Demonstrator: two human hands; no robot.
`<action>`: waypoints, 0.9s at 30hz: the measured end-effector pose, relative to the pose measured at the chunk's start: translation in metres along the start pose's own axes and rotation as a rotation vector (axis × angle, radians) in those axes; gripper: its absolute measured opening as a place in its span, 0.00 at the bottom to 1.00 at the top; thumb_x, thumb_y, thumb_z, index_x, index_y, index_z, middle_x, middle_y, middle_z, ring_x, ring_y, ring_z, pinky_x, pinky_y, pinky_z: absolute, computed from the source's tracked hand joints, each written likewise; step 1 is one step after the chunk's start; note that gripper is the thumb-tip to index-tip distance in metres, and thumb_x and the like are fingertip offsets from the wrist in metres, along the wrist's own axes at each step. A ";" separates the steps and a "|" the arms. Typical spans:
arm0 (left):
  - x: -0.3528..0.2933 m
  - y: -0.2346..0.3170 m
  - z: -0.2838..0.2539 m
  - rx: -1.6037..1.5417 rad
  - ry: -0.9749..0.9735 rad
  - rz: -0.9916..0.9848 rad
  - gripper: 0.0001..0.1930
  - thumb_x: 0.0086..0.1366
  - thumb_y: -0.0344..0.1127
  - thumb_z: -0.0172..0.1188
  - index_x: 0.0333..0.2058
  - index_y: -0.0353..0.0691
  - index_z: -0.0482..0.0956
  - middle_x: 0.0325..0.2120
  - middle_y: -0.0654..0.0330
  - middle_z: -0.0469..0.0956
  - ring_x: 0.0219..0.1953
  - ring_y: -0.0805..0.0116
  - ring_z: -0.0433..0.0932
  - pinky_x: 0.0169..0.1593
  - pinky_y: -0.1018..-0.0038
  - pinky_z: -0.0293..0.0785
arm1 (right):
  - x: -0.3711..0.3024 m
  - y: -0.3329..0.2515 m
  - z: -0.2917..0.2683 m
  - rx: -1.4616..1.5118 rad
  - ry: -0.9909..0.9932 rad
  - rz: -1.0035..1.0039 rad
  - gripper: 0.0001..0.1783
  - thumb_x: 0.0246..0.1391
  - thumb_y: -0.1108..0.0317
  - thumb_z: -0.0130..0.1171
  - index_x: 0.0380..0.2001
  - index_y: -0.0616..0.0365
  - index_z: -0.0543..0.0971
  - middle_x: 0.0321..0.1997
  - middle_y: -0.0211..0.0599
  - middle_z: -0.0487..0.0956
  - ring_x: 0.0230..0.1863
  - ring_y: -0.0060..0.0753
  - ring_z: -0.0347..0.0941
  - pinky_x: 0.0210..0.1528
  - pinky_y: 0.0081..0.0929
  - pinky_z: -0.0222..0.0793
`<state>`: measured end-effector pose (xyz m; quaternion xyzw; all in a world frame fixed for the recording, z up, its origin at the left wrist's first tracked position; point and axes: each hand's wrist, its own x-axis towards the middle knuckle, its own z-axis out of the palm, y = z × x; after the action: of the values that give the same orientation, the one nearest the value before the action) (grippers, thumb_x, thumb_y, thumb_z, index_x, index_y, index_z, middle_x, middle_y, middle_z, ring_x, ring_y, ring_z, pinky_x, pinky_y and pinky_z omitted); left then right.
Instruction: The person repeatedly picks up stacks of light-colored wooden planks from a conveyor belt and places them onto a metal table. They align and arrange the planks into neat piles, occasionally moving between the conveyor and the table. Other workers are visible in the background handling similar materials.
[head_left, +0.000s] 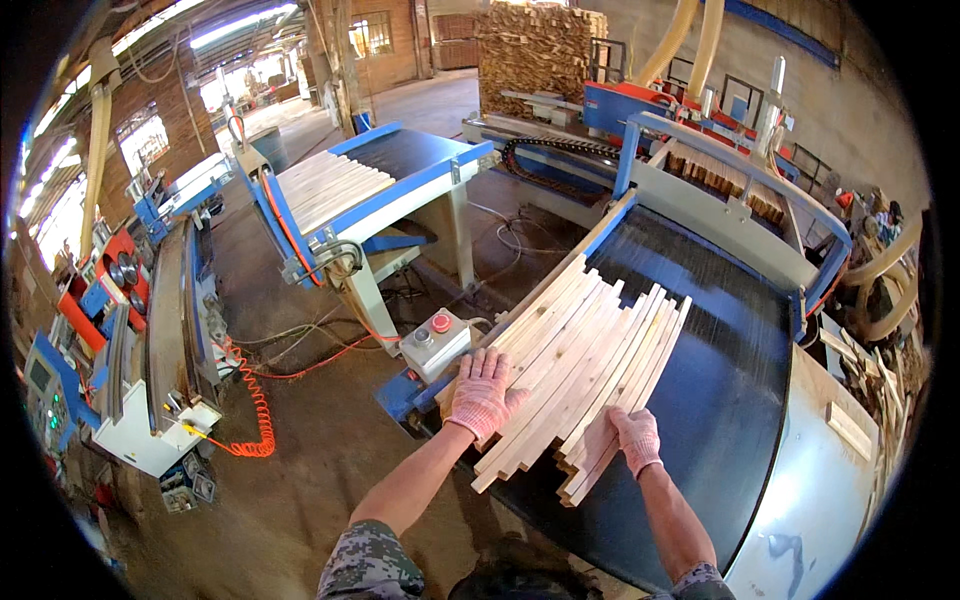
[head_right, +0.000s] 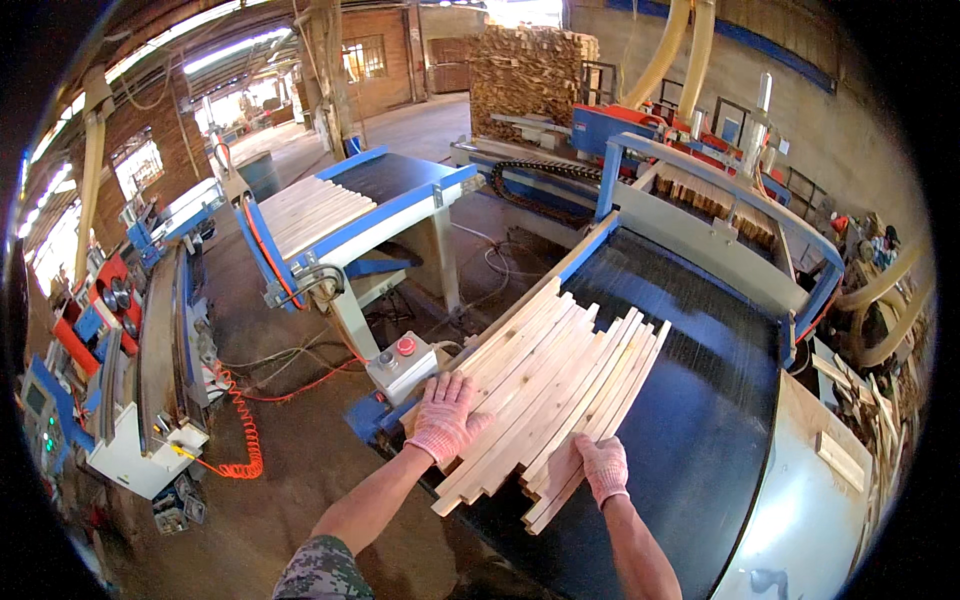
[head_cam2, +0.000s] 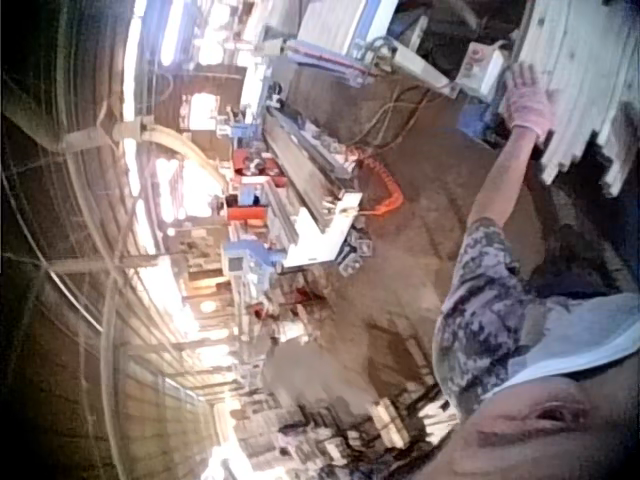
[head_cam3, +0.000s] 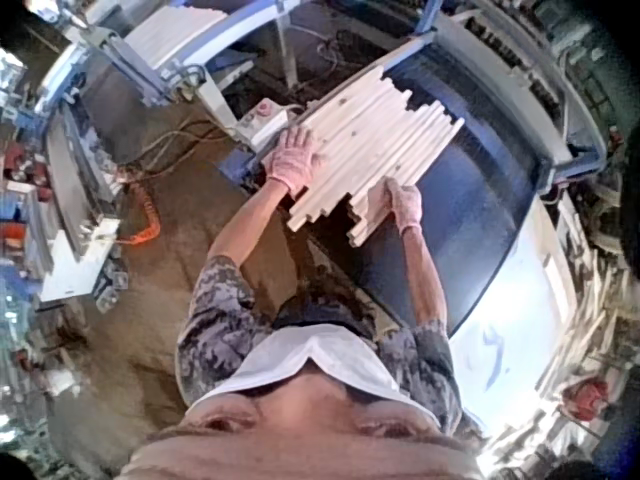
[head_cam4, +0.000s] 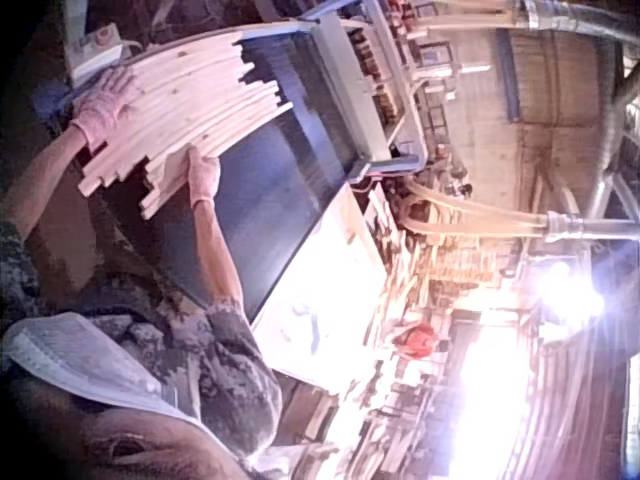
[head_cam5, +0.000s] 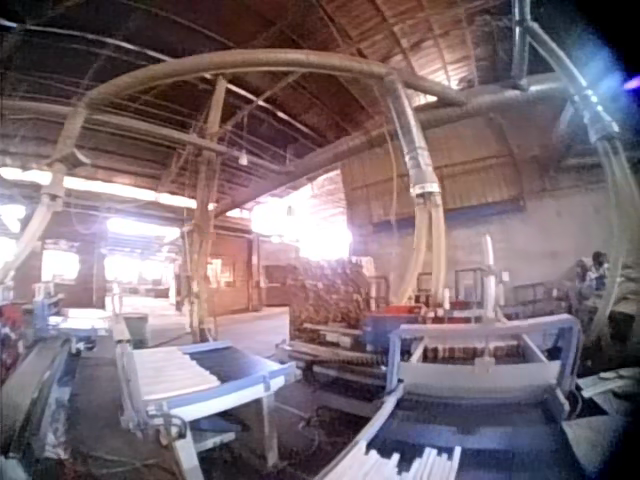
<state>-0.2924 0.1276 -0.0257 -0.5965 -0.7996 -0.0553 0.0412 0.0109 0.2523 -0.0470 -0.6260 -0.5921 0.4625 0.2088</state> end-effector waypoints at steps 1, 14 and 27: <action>-0.001 -0.002 -0.001 -0.014 0.016 -0.001 0.47 0.74 0.69 0.47 0.75 0.34 0.57 0.76 0.41 0.55 0.79 0.46 0.51 0.81 0.48 0.39 | -0.012 -0.012 -0.004 -0.008 0.000 -0.008 0.32 0.57 0.47 0.69 0.47 0.71 0.82 0.42 0.51 0.87 0.48 0.45 0.84 0.55 0.38 0.76; -0.003 0.000 0.002 -0.042 -0.011 -0.006 0.46 0.75 0.69 0.45 0.76 0.36 0.57 0.77 0.43 0.54 0.80 0.44 0.49 0.81 0.50 0.40 | -0.127 0.042 -0.014 0.519 -0.409 -0.374 0.27 0.71 0.58 0.58 0.65 0.63 0.74 0.58 0.30 0.79 0.59 0.25 0.71 0.64 0.27 0.67; -0.076 0.215 -0.052 -1.340 -0.266 0.262 0.27 0.78 0.52 0.54 0.59 0.32 0.83 0.58 0.50 0.83 0.65 0.56 0.77 0.74 0.61 0.65 | -0.330 0.360 -0.087 -0.233 -0.318 0.370 0.36 0.67 0.43 0.56 0.68 0.57 0.76 0.61 0.51 0.83 0.62 0.50 0.79 0.63 0.44 0.74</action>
<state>-0.0645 0.1090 0.0246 -0.5867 -0.5127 -0.4581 -0.4280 0.3229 -0.1072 -0.1860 -0.6628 -0.5424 0.5139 -0.0481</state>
